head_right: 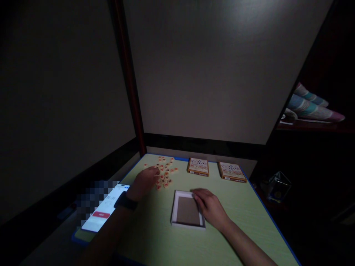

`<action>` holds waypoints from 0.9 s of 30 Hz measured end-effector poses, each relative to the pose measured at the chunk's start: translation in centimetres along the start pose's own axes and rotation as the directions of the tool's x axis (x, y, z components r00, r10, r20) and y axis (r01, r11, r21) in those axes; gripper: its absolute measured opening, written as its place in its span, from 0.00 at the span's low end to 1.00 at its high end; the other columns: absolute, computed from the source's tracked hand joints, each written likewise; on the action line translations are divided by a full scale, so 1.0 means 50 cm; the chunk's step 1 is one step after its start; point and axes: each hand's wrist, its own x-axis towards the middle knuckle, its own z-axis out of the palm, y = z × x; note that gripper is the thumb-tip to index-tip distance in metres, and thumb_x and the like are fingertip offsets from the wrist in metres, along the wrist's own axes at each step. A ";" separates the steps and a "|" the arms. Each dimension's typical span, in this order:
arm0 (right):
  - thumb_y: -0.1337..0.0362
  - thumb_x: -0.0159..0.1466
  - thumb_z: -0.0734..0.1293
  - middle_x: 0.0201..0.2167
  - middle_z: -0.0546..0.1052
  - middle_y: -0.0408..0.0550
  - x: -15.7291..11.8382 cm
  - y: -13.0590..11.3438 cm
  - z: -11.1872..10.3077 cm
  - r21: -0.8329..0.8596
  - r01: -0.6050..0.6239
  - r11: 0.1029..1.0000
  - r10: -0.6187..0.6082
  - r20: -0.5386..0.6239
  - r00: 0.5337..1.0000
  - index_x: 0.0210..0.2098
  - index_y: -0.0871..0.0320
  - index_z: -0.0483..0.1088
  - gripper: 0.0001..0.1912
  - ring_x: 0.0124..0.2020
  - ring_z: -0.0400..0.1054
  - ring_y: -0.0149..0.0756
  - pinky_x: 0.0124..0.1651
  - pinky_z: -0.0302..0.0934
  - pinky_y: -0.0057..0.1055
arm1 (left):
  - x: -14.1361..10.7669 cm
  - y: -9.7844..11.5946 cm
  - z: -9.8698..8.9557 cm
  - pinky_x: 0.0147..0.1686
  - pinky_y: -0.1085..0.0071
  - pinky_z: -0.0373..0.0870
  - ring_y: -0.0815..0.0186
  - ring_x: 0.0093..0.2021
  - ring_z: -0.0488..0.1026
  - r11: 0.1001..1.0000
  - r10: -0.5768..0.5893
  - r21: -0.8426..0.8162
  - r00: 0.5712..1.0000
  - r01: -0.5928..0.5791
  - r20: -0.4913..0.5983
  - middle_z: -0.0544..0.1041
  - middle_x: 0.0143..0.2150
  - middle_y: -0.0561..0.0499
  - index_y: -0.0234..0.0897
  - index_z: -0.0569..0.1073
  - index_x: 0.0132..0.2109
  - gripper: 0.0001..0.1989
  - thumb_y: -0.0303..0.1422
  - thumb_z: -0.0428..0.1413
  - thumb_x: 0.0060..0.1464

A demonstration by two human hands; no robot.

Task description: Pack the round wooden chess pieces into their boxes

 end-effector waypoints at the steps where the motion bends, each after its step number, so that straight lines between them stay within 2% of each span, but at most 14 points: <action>1: 0.57 0.69 0.57 0.45 0.80 0.52 0.000 -0.002 0.001 -0.006 0.008 1.000 -0.008 -0.006 1.000 0.45 0.57 0.76 0.18 0.47 0.73 0.42 0.53 0.66 0.39 | 0.008 0.012 0.005 0.48 0.63 0.66 0.59 0.46 0.72 1.000 0.014 0.011 1.000 -0.014 -0.020 0.76 0.43 0.42 0.33 0.74 0.41 0.09 0.26 0.49 0.60; 3: 0.58 0.70 0.57 0.45 0.80 0.52 -0.001 -0.008 0.004 -0.018 0.020 1.000 -0.020 -0.015 1.000 0.45 0.56 0.76 0.17 0.47 0.73 0.41 0.53 0.66 0.39 | 0.015 0.039 0.020 0.50 0.62 0.66 0.59 0.47 0.71 0.996 0.091 -0.006 0.990 -0.092 -0.109 0.76 0.44 0.43 0.34 0.74 0.41 0.09 0.30 0.49 0.62; 6: 0.58 0.70 0.57 0.46 0.79 0.51 -0.004 -0.017 0.007 -0.034 0.036 0.999 -0.037 -0.023 0.999 0.46 0.56 0.75 0.17 0.47 0.73 0.41 0.53 0.66 0.39 | 0.001 0.087 0.050 0.50 0.64 0.66 0.62 0.47 0.70 0.945 0.268 -0.131 0.939 -0.300 -0.215 0.76 0.43 0.47 0.37 0.74 0.42 0.10 0.34 0.48 0.64; 10: 0.58 0.70 0.58 0.44 0.80 0.51 -0.006 -0.023 0.005 -0.064 0.062 0.996 -0.068 -0.090 0.994 0.46 0.56 0.75 0.16 0.46 0.73 0.41 0.51 0.67 0.38 | -0.035 0.136 0.075 0.49 0.63 0.65 0.62 0.46 0.70 0.879 0.394 -0.186 0.889 -0.438 -0.233 0.76 0.41 0.48 0.37 0.73 0.42 0.10 0.34 0.48 0.64; 13: 0.58 0.69 0.58 0.41 0.80 0.53 0.008 -0.018 -0.001 -0.096 0.074 0.993 -0.092 -0.189 0.978 0.42 0.56 0.75 0.15 0.43 0.74 0.42 0.48 0.68 0.39 | -0.048 0.149 0.077 0.47 0.64 0.65 0.63 0.44 0.70 0.849 0.447 -0.206 0.869 -0.487 -0.214 0.76 0.39 0.49 0.38 0.74 0.42 0.09 0.34 0.50 0.63; 15: 0.57 0.69 0.58 0.39 0.80 0.53 0.036 -0.012 -0.003 -0.122 0.062 0.991 -0.086 -0.208 0.974 0.40 0.56 0.76 0.16 0.41 0.74 0.42 0.46 0.69 0.38 | -0.050 0.152 0.075 0.47 0.65 0.66 0.64 0.44 0.71 0.833 0.452 -0.244 0.865 -0.496 -0.217 0.76 0.40 0.50 0.39 0.74 0.44 0.09 0.33 0.50 0.63; 18: 0.59 0.68 0.57 0.35 0.81 0.52 0.110 -0.003 0.001 -0.194 0.022 0.981 -0.049 -0.134 0.990 0.38 0.58 0.77 0.17 0.37 0.75 0.42 0.42 0.69 0.35 | -0.050 0.153 0.074 0.47 0.65 0.65 0.65 0.43 0.71 0.823 0.431 -0.297 0.873 -0.485 -0.229 0.76 0.40 0.50 0.39 0.74 0.44 0.10 0.32 0.48 0.63; 20: 0.63 0.68 0.57 0.40 0.81 0.53 0.179 0.002 0.012 -0.317 -0.020 0.948 0.018 -0.009 1.000 0.42 0.59 0.77 0.17 0.41 0.75 0.41 0.45 0.67 0.34 | -0.051 0.154 0.073 0.47 0.65 0.65 0.64 0.43 0.71 0.826 0.419 -0.312 0.882 -0.469 -0.217 0.76 0.38 0.50 0.39 0.75 0.41 0.10 0.32 0.48 0.63; 24: 0.69 0.65 0.59 0.45 0.80 0.51 0.329 0.014 0.051 -0.370 0.020 0.929 0.023 0.110 0.994 0.48 0.57 0.76 0.17 0.45 0.74 0.41 0.48 0.63 0.30 | -0.051 0.155 0.075 0.48 0.64 0.66 0.63 0.42 0.72 0.834 0.411 -0.327 0.896 -0.444 -0.166 0.77 0.38 0.49 0.38 0.76 0.40 0.08 0.30 0.52 0.59; 27: 0.71 0.64 0.61 0.48 0.79 0.50 0.415 0.025 0.087 -0.400 0.048 0.915 0.034 0.196 0.980 0.48 0.55 0.76 0.17 0.48 0.73 0.40 0.48 0.61 0.27 | -0.049 0.155 0.078 0.48 0.63 0.66 0.63 0.41 0.73 0.834 0.407 -0.336 0.899 -0.437 -0.160 0.78 0.38 0.51 0.40 0.75 0.43 0.09 0.30 0.53 0.57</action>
